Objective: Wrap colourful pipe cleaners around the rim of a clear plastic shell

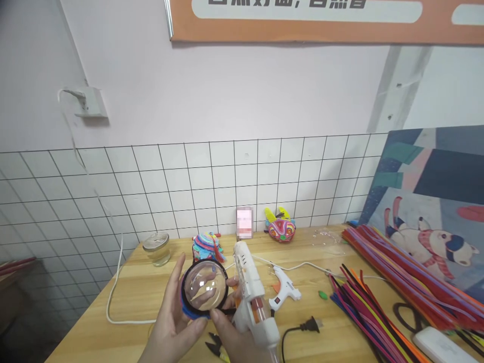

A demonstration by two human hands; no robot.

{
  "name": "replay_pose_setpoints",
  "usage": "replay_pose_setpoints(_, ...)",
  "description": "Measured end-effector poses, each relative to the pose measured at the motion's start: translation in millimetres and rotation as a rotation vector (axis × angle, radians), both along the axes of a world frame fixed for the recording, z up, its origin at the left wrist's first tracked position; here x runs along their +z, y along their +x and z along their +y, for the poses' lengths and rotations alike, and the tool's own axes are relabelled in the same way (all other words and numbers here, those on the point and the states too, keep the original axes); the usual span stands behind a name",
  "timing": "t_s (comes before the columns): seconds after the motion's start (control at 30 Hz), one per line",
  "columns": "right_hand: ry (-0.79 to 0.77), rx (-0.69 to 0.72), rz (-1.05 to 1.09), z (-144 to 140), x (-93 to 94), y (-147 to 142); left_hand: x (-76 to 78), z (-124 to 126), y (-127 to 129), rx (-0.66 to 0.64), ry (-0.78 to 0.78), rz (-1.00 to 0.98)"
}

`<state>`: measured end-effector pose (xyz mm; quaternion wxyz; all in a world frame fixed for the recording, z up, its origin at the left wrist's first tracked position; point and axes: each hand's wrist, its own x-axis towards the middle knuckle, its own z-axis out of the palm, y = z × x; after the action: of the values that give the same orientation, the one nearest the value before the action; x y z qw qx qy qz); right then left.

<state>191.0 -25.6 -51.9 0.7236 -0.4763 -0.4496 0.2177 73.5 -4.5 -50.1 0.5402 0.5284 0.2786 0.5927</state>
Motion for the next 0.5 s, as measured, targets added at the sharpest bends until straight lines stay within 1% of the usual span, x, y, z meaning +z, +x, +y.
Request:
replay_pose_setpoints(0.07,0.015,0.022,0.022,0.8,-1.9,-2.9,0.9,0.7,0.9,0.036,-0.010,0.006)
replay_pose_setpoints(0.13,0.043,0.079,0.083,3.3,-5.3,-2.6,1.5,1.8,2.0,0.066,-0.019,-0.005)
replay_pose_setpoints(0.23,0.107,0.149,0.113,9.7,-13.7,6.5,2.7,3.7,1.6,0.092,-0.023,-0.034)
replay_pose_setpoints(0.37,0.069,0.242,0.091,14.3,-21.6,15.0,6.7,5.4,-4.5,0.141,0.017,-0.043)
replay_pose_setpoints(0.43,0.074,0.217,0.139,11.7,-19.3,10.1,9.3,5.6,-8.0,0.175,0.026,-0.023)
replay_pose_setpoints(0.5,0.101,0.149,0.195,6.3,-12.8,2.8,11.8,5.2,-10.8,0.208,0.026,-0.009)
